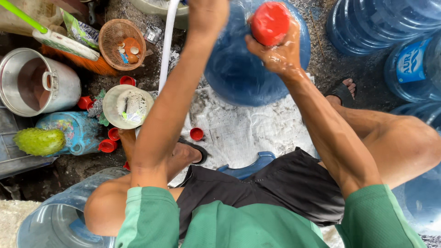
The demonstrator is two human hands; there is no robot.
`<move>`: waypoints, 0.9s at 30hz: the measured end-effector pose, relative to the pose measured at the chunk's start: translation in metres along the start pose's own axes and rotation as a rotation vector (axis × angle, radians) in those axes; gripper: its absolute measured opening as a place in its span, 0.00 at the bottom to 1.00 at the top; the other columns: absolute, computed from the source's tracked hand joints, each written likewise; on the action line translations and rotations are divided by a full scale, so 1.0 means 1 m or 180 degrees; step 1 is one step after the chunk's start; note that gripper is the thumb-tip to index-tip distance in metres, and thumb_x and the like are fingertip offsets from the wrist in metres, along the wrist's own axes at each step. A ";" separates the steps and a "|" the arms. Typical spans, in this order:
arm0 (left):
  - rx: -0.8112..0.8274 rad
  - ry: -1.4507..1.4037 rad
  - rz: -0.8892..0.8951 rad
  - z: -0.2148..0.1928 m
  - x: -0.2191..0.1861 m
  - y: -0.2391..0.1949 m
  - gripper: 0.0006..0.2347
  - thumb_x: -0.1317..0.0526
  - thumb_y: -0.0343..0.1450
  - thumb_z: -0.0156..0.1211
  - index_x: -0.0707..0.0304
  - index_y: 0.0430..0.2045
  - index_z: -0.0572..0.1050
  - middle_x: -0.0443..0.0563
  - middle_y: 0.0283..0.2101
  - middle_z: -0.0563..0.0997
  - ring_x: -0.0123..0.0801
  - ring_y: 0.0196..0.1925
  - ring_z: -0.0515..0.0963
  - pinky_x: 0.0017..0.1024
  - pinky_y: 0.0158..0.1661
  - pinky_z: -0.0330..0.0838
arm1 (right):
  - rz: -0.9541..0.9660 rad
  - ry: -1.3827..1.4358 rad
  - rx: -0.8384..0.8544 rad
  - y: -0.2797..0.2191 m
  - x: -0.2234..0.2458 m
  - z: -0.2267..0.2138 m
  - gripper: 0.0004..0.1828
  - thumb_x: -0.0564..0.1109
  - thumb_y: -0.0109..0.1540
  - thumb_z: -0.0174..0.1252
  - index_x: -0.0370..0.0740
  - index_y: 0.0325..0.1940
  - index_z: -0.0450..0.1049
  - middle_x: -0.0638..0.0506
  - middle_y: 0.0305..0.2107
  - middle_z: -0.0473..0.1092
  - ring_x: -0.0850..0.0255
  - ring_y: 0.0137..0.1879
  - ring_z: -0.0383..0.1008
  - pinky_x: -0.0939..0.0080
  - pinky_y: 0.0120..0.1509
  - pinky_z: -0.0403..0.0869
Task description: The person cleans the exterior of a large plastic water jug. The person applies soap and scrubs the sides and bottom of the jug with a small black sponge, then uses a blue cup to pour water from a bucket over the jug to rinse it.
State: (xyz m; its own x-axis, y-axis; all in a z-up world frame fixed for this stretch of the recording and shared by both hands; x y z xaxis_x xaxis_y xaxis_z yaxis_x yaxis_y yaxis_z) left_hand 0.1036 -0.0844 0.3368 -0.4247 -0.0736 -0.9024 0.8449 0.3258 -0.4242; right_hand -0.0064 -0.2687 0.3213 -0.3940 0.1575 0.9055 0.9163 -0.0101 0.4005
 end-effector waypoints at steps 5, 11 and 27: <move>-0.0192 0.0231 0.0103 -0.003 0.048 0.057 0.25 0.67 0.60 0.36 0.57 0.55 0.48 0.63 0.45 0.71 0.33 0.14 0.78 0.26 0.10 0.72 | -0.0590 0.0041 0.0731 0.004 0.013 -0.019 0.18 0.43 0.57 0.60 0.31 0.44 0.64 0.42 0.37 0.71 0.53 0.45 0.75 0.57 0.52 0.74; -0.0549 0.1267 0.1075 0.028 0.121 0.207 0.27 0.67 0.62 0.43 0.60 0.58 0.48 0.65 0.61 0.63 0.55 0.60 0.67 0.44 0.53 0.63 | -0.0139 0.0082 0.0884 -0.004 0.026 -0.001 0.25 0.45 0.52 0.65 0.39 0.48 0.64 0.49 0.37 0.72 0.57 0.49 0.75 0.59 0.59 0.74; -0.0243 0.3538 -0.0340 0.032 0.255 0.383 0.25 0.66 0.64 0.60 0.65 0.50 0.53 0.63 0.58 0.54 0.57 0.52 0.70 0.43 0.48 0.69 | -0.0140 -0.0390 0.1105 -0.001 0.007 -0.006 0.22 0.54 0.48 0.65 0.41 0.39 0.69 0.51 0.38 0.74 0.55 0.50 0.77 0.51 0.62 0.69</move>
State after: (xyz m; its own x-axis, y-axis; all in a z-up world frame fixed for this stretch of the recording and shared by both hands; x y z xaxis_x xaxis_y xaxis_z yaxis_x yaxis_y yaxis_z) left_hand 0.3291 -0.0087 -0.0577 -0.5806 0.7660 -0.2759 0.7809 0.4280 -0.4551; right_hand -0.0105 -0.2732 0.3282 -0.4413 0.2675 0.8566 0.8768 0.3317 0.3482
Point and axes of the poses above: each hand's wrist, its own y-axis towards the middle knuckle, its own z-axis out of the palm, x = y × z, the point moved 1 cm from there along y, towards the middle knuckle
